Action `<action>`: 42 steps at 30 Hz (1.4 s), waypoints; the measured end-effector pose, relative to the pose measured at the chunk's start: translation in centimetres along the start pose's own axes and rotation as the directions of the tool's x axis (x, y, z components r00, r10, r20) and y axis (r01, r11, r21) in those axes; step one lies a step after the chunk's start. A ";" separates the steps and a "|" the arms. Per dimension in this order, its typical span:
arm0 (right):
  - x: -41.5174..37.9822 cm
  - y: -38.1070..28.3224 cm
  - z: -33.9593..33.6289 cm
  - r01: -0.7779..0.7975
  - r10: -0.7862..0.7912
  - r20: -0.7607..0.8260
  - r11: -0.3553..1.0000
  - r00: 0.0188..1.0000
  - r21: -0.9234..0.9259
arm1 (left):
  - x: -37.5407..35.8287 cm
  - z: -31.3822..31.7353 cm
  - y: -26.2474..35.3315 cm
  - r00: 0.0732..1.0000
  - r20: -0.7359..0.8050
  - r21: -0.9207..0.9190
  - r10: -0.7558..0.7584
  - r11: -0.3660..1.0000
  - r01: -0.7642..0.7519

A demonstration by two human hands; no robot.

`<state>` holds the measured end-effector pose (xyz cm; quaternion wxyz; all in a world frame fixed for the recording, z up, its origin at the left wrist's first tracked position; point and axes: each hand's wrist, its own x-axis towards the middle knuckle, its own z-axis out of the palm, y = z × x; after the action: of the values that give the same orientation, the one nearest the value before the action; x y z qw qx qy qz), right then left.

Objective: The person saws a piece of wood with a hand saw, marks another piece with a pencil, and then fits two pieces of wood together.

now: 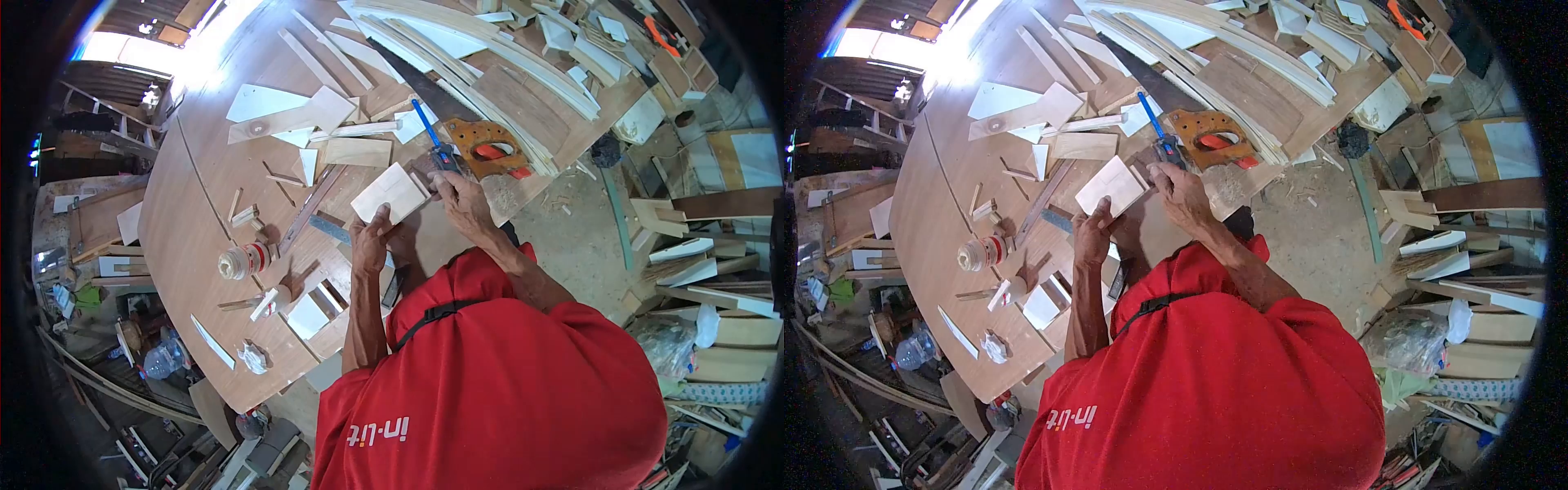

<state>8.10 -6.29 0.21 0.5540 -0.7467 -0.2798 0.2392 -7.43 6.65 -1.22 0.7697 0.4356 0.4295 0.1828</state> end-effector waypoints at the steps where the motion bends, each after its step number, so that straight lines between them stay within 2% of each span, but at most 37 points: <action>1: 0.1 -0.3 0.2 -0.065 0.068 0.052 0.996 0.996 -0.057 | -0.2 0.1 0.1 1.000 -0.012 -0.045 0.002 0.999 -0.003; 2: 0.1 0.3 0.7 -0.061 0.065 0.060 0.996 0.996 -0.061 | -0.2 -0.2 -0.1 1.000 -0.017 -0.052 0.005 0.999 -0.006; 4: 0.3 1.3 1.5 -0.067 0.056 0.090 0.990 0.994 0.123 | -0.1 -0.2 -0.3 0.997 0.070 -0.135 0.026 0.991 -0.017; 5: 0.2 1.9 1.5 -0.064 0.053 0.095 0.991 0.994 0.115 | -0.1 -0.3 -0.3 0.997 0.068 -0.146 0.029 0.989 -0.019; 7: 0.0 1.0 1.3 -0.226 0.200 0.116 0.930 0.973 0.289 | -0.7 0.3 0.9 1.000 0.025 -0.192 -0.002 0.981 0.007; 8: 0.0 0.7 1.1 -0.225 0.198 0.120 0.933 0.973 0.280 | 0.1 -0.9 0.0 1.000 0.024 -0.202 -0.001 0.979 0.006; 10: 0.1 0.2 0.6 -0.213 0.196 0.087 0.938 0.977 0.274 | 1.6 -3.1 -1.5 0.981 0.125 -0.374 0.151 0.922 -0.094; 11: 0.2 0.1 0.4 -0.212 0.194 0.091 0.940 0.977 0.266 | 1.5 -3.1 -1.7 0.981 0.122 -0.382 0.153 0.919 -0.096; 13: 0.4 0.0 0.2 -0.218 0.200 0.096 0.941 0.975 0.257 | -0.4 -0.4 1.1 0.997 -0.065 -0.366 0.030 0.929 -0.051; 14: 0.5 0.1 0.1 -0.219 0.198 0.103 0.943 0.975 0.251 | -0.4 -0.7 0.9 0.997 -0.071 -0.373 0.030 0.926 -0.054; 16: 0.7 0.0 0.2 -0.196 0.176 0.115 0.961 0.978 0.196 | -0.2 -1.4 0.4 0.993 0.004 -0.186 0.121 0.975 -0.118; 19: 0.6 -0.8 -0.1 -0.224 0.208 0.105 0.959 0.973 0.176 | 0.0 -1.7 -0.2 0.993 -0.092 -0.154 0.075 0.984 -0.088; 23: 0.6 -0.8 -0.8 -0.207 0.202 0.047 0.958 0.978 0.196 | 0.2 -2.7 -0.7 0.993 -0.100 -0.177 0.068 0.981 -0.085; 25: 1.0 -0.4 -1.3 -0.068 0.081 -0.119 0.992 0.990 0.110 | -0.2 -3.2 0.0 0.987 -0.113 -0.250 0.116 0.958 -0.142; 26: 1.0 -0.3 -1.8 -0.147 0.170 -0.116 0.971 0.978 0.186 | -0.3 -3.4 0.2 0.982 -0.158 -0.220 0.100 0.966 -0.134; 27: 1.1 -0.2 -2.2 -0.146 0.169 -0.117 0.972 0.979 0.183 | -0.1 -3.8 0.3 0.983 -0.157 -0.224 0.100 0.965 -0.134; 29: 1.4 0.1 -3.0 -0.143 0.181 -0.205 0.972 0.962 0.188 | 0.4 -4.7 0.3 0.958 -0.273 -0.116 0.093 0.985 -0.128; 31: 1.5 -0.1 -3.5 -0.151 0.187 -0.211 0.973 0.959 0.176 | 0.7 -4.9 0.4 0.950 -0.295 -0.105 0.099 0.985 -0.135; 33: 1.5 -0.3 -3.7 -0.100 0.152 -0.232 0.970 0.961 0.221 | 1.5 -5.2 0.1 0.931 -0.332 0.077 0.152 0.988 -0.134; 34: 1.4 -0.3 -3.7 -0.099 0.150 -0.232 0.970 0.961 0.220 | 1.8 -5.3 -0.1 0.931 -0.332 0.076 0.153 0.988 -0.136; 36: 1.2 -0.2 -3.6 -0.107 0.161 -0.208 0.963 0.965 0.249 | 2.2 -5.2 -0.1 0.919 -0.312 0.252 0.241 0.953 -0.165; 39: 1.0 -0.2 -3.2 -0.120 0.183 -0.192 0.947 0.964 0.298 | 2.3 -4.6 0.4 0.929 -0.331 0.241 0.164 0.967 -0.085; 42: 0.8 -0.5 -3.1 -0.113 0.173 -0.173 0.945 0.970 0.307 | 2.4 -4.6 0.5 0.934 -0.289 0.259 0.211 0.956 -0.136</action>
<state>10.71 -7.79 1.48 0.6652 -0.6942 -0.1294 0.2427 -9.77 10.83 -3.17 0.6154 0.5254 0.5245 0.2649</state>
